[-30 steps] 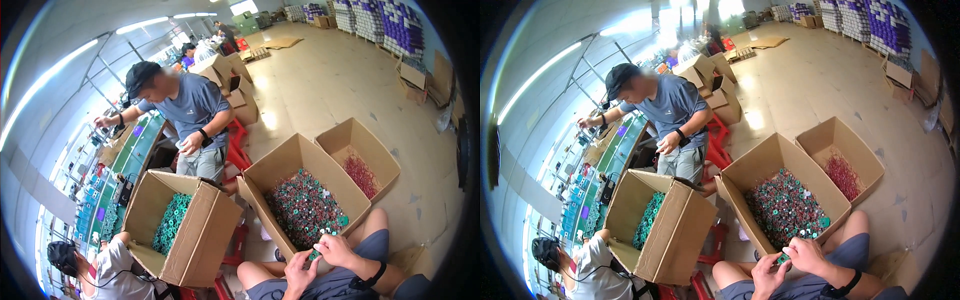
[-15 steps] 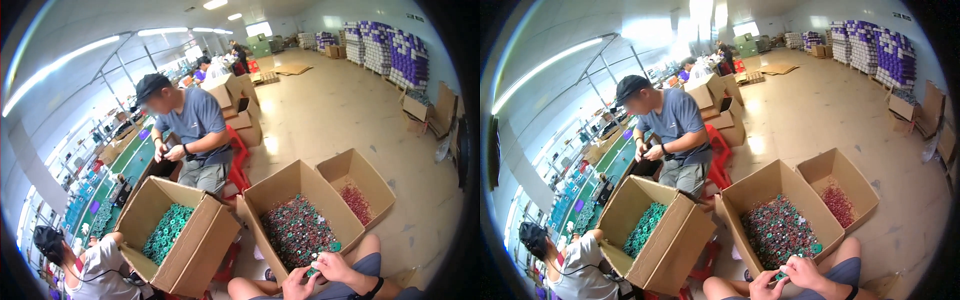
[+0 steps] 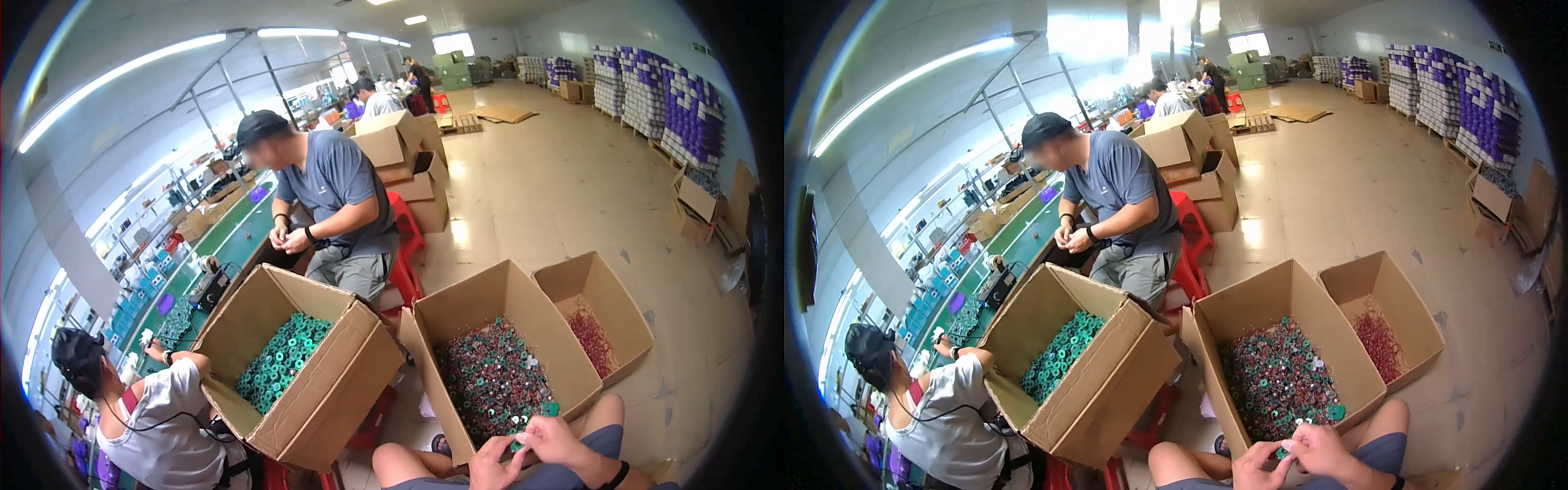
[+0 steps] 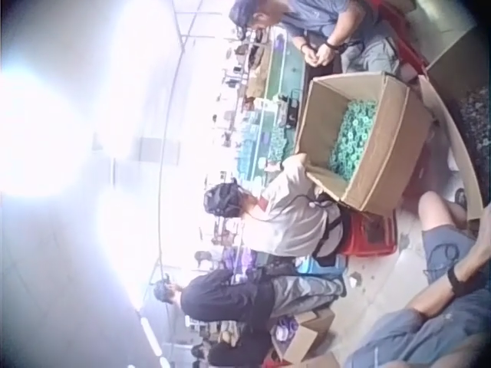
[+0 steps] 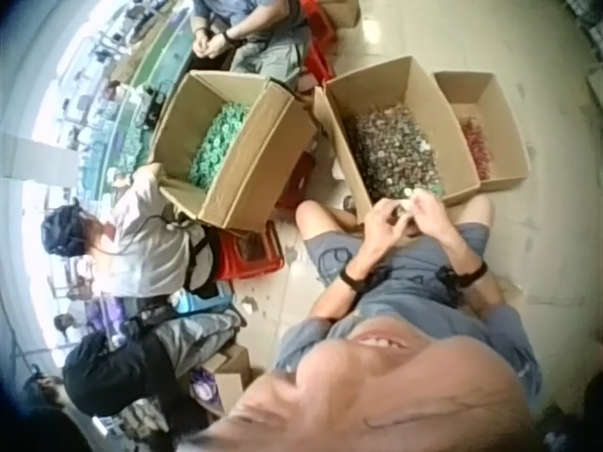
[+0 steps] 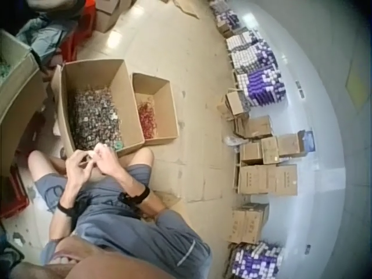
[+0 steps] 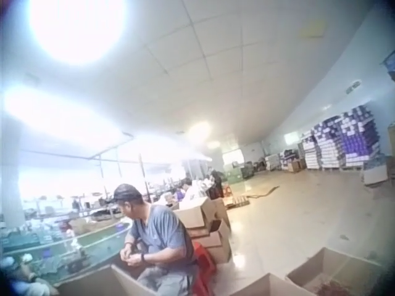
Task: Assembling small plastic components by hand in a manufacturing facility.
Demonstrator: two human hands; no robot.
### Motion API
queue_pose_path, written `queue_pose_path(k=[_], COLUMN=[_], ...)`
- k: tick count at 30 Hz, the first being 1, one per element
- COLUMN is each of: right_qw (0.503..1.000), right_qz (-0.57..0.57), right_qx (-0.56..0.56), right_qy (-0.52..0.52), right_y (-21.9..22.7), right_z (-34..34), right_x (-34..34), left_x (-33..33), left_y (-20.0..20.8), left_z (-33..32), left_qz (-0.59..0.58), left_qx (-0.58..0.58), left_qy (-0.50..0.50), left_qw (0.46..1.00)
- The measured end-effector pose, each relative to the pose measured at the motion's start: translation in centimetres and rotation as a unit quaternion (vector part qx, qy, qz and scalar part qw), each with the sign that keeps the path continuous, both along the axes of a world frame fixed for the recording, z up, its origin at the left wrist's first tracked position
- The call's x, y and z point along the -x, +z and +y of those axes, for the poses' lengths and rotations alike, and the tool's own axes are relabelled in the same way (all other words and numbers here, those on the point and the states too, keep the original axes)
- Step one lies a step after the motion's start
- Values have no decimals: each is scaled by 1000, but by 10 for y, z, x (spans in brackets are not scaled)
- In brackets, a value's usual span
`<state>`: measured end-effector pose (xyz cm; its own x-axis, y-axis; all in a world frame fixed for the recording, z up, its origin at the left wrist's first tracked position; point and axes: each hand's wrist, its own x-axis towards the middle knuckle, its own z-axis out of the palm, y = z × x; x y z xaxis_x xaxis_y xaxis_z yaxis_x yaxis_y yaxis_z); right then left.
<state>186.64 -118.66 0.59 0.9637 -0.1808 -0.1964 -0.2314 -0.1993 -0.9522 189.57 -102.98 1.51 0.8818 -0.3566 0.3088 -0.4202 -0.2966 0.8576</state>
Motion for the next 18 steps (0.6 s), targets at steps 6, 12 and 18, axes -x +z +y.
queue_pose_path(k=[6,12,18], right_qw=[993,997,997], right_qz=[-5,21,-12], right_qx=[119,-75,76], right_qy=[5,7,-24], right_y=[8,-12,-3], right_z=[-3,-3,-4], right_x=[-9,-5,-11], left_x=[-3,-4,-5], left_y=[-3,-3,-2], left_z=[4,4,3], left_qz=[-17,22,31], left_qx=[29,18,8], left_qy=[10,7,10], left_qw=[999,1000,999])
